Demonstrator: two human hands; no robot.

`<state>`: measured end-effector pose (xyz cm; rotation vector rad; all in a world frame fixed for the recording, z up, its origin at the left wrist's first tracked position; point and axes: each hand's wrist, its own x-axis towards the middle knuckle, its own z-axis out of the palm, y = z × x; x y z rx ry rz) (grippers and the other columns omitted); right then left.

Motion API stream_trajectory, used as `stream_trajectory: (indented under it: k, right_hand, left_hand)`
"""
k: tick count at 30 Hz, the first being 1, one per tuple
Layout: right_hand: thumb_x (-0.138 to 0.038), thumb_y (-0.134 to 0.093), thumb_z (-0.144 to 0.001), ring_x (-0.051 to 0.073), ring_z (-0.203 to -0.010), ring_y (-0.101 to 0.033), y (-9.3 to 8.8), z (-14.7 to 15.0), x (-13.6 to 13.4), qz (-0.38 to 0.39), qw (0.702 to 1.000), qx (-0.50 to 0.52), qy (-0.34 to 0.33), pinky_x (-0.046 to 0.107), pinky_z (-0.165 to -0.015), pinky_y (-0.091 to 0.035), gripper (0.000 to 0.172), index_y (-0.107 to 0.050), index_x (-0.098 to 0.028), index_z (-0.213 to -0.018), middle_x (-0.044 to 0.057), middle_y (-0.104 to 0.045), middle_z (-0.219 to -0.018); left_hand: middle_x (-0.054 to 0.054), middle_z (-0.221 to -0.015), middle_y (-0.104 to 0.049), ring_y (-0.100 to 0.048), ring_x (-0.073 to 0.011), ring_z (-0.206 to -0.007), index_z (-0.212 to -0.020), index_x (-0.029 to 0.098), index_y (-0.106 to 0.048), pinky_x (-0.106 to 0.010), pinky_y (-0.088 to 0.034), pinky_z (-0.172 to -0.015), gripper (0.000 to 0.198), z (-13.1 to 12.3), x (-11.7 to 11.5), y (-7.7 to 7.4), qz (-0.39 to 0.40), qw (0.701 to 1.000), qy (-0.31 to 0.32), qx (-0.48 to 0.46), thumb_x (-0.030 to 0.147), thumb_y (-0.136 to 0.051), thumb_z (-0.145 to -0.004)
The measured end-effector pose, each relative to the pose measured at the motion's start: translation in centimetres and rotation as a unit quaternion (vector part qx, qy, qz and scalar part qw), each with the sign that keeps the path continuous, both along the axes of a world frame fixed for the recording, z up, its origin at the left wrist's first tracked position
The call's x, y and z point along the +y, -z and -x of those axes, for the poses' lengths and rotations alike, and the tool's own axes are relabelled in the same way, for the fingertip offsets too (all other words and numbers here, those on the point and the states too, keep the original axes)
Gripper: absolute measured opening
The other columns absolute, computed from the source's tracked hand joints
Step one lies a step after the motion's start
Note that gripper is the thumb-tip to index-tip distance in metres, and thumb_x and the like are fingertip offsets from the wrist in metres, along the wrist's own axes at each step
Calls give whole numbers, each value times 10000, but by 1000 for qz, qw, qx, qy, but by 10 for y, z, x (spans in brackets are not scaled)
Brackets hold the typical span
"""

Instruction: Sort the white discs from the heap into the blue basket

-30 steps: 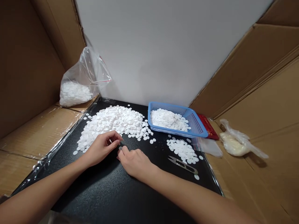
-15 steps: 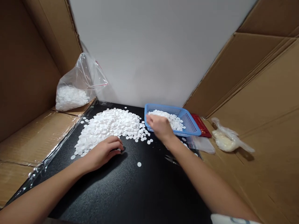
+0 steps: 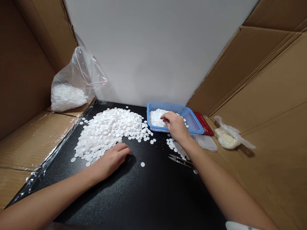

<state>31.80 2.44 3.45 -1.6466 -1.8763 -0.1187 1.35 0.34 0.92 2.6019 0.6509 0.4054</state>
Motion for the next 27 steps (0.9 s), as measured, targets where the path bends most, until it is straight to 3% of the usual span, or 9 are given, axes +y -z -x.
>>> stream_trajectory:
  k: [3,6,10,14,17,20,22,24,27]
  right_hand:
    - [-197,-475,-869,240,-816,-658,3,7,-10,-28,999,24,15,389,-758,-520,183,-648,-206,-810,85,-702,-871]
    - [-265,-465,-930,240,-828,-658,2,24,-28,-46,998,44,7,384,-756,-521,204,-648,-204,-862,86,-702,-877]
    - [-271,-507,-935,226,-765,-669,7,55,-61,66,983,105,-138,367,-723,-536,163,-643,-233,-853,43,-701,-823]
    - [-199,-553,-870,225,-733,-667,14,73,-79,184,945,174,-206,356,-649,-547,116,-646,-267,-858,25,-700,-826]
    - [-147,-581,-792,211,-693,-648,16,82,-80,209,931,201,-220,341,-600,-551,118,-625,-252,-823,18,-677,-824]
    - [-142,-603,-768,196,-658,-647,20,94,-79,216,923,229,-223,333,-595,-570,165,-611,-261,-882,-6,-684,-813]
    - [-147,-607,-782,185,-631,-670,23,102,-80,214,914,264,-221,301,-568,-582,181,-614,-272,-913,-26,-711,-790]
    - [-187,-611,-814,187,-603,-689,25,111,-82,191,911,306,-200,284,-542,-588,82,-623,-262,-846,-27,-717,-727]
    - [-268,-597,-856,200,-589,-695,20,115,-78,140,919,329,-168,312,-543,-594,107,-649,-243,-765,-6,-702,-679]
  left_hand:
    - [-95,-1196,-636,-550,-209,-1034,-1135,156,-616,-308,-455,-903,285,-16,-9,10,-23,995,89,-29,64,-417,-953]
    - [-139,-1255,-631,-549,-247,-1059,-1188,100,-612,-351,-447,-936,273,-28,-17,12,-117,982,149,23,122,-443,-975]
    - [-135,-1050,-673,-574,-251,-945,-1024,117,-642,-348,-466,-844,203,-31,-26,0,-187,966,155,93,109,-449,-964]
    - [-111,-953,-626,-557,-251,-884,-926,143,-583,-336,-475,-777,134,-33,-28,-10,-128,979,106,116,43,-507,-878]
    - [-96,-1037,-590,-550,-222,-902,-972,152,-547,-322,-477,-805,220,-35,-26,-3,-24,997,70,11,17,-547,-799]
    - [-43,-973,-550,-550,-155,-812,-865,183,-521,-252,-476,-710,137,-35,-24,7,52,995,-11,-84,50,-521,-837]
    - [-17,-891,-535,-555,-139,-768,-802,189,-519,-237,-471,-664,110,-35,-25,9,120,973,-102,-172,95,-547,-852]
    - [-5,-834,-548,-580,-147,-763,-794,189,-543,-249,-484,-667,94,-35,-25,7,197,928,-182,-260,128,-606,-829]
    - [-18,-832,-613,-640,-170,-787,-889,180,-578,-286,-528,-710,54,-34,-18,1,246,892,-236,-296,152,-595,-846]
